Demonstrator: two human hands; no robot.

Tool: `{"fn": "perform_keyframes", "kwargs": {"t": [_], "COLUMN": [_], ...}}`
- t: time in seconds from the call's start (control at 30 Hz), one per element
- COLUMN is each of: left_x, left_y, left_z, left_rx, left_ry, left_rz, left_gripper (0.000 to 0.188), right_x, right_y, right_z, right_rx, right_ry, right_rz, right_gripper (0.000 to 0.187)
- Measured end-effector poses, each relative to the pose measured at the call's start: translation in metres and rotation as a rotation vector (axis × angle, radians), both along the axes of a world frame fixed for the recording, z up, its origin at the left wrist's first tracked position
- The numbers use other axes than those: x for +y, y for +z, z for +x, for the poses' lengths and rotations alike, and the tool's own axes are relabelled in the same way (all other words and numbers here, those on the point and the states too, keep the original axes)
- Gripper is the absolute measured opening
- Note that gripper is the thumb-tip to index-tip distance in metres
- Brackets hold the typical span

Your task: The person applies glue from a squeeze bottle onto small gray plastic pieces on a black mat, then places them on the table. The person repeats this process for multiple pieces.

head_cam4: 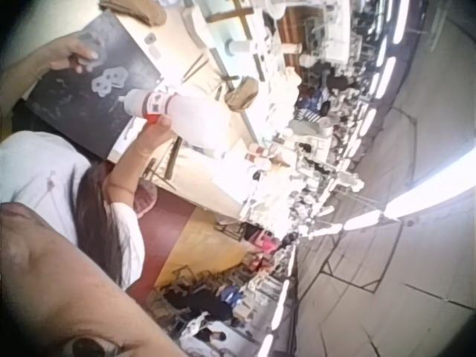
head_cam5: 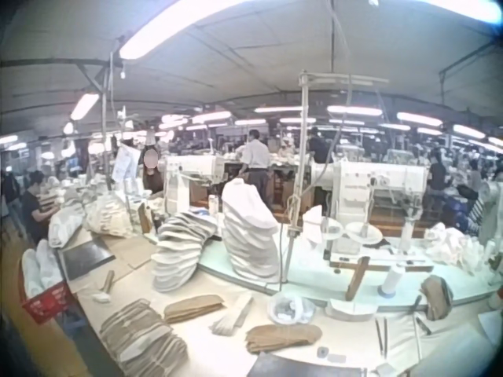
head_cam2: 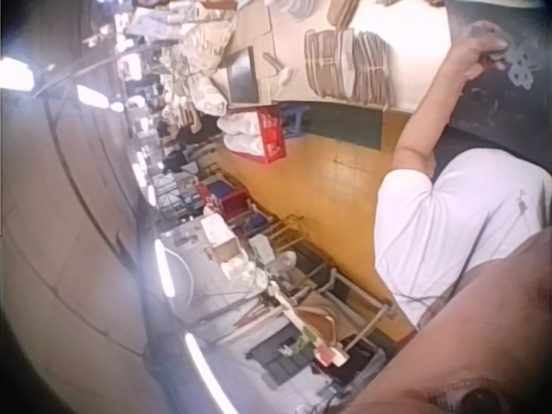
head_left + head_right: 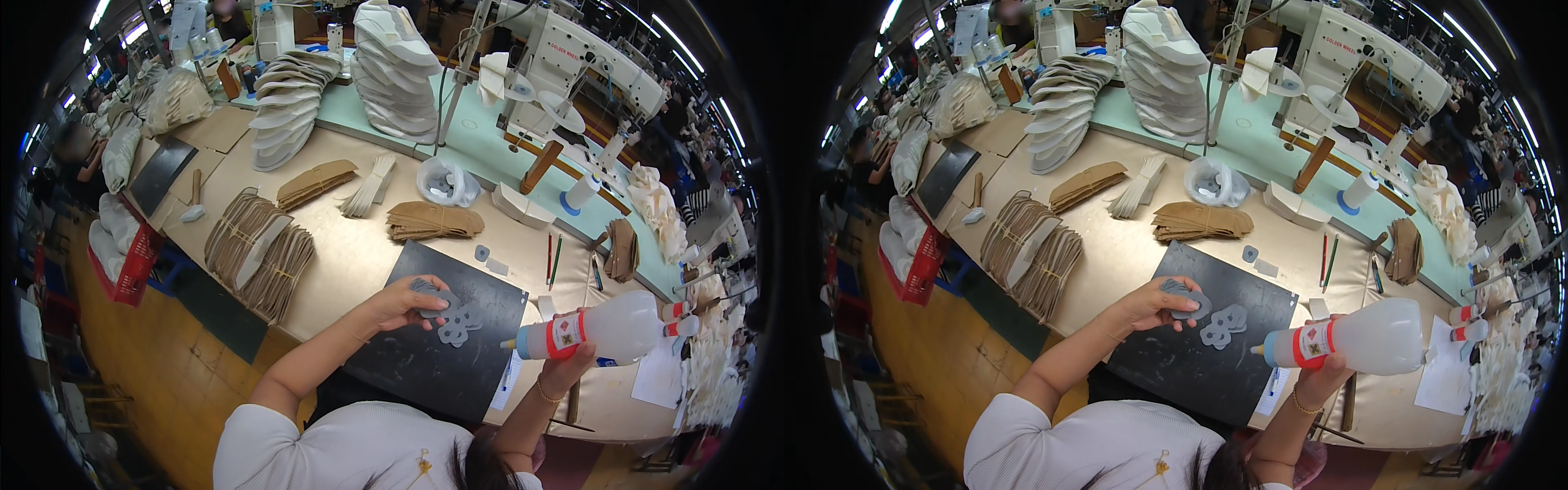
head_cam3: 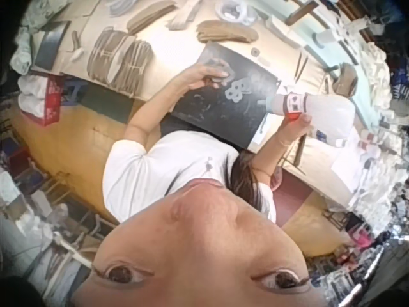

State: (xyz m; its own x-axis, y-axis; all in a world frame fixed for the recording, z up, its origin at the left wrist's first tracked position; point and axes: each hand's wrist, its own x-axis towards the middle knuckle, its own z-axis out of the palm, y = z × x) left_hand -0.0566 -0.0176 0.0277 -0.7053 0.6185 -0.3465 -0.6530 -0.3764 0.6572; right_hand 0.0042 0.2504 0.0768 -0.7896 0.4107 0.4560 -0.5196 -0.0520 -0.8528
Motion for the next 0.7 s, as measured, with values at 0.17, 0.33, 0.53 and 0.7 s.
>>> {"fn": "perform_keyframes", "kwargs": {"t": [0.17,0.33,0.53,0.7], "left_x": [-0.002,-0.009,-0.003,-0.006], "left_y": [0.0,-0.004,-0.015,-0.012], "left_z": [0.003,0.008,0.011,0.016], "left_rx": [0.051,0.048,0.076,0.148], "left_ry": [0.0,0.029,0.097,0.124], "left_rz": [-0.051,-0.092,-0.079,-0.11], "left_gripper": [0.026,0.025,0.029,0.028], "right_x": [-0.008,-0.001,0.014,0.01], "right_y": [0.004,-0.011,-0.017,-0.013], "right_z": [-0.009,-0.014,-0.01,-0.014], "right_rx": [0.042,0.025,-0.047,-0.068], "right_ry": [0.028,0.067,0.041,-0.014], "right_rz": [0.029,-0.017,-0.044,0.024], "right_gripper": [0.069,0.071,0.071,0.075]}}
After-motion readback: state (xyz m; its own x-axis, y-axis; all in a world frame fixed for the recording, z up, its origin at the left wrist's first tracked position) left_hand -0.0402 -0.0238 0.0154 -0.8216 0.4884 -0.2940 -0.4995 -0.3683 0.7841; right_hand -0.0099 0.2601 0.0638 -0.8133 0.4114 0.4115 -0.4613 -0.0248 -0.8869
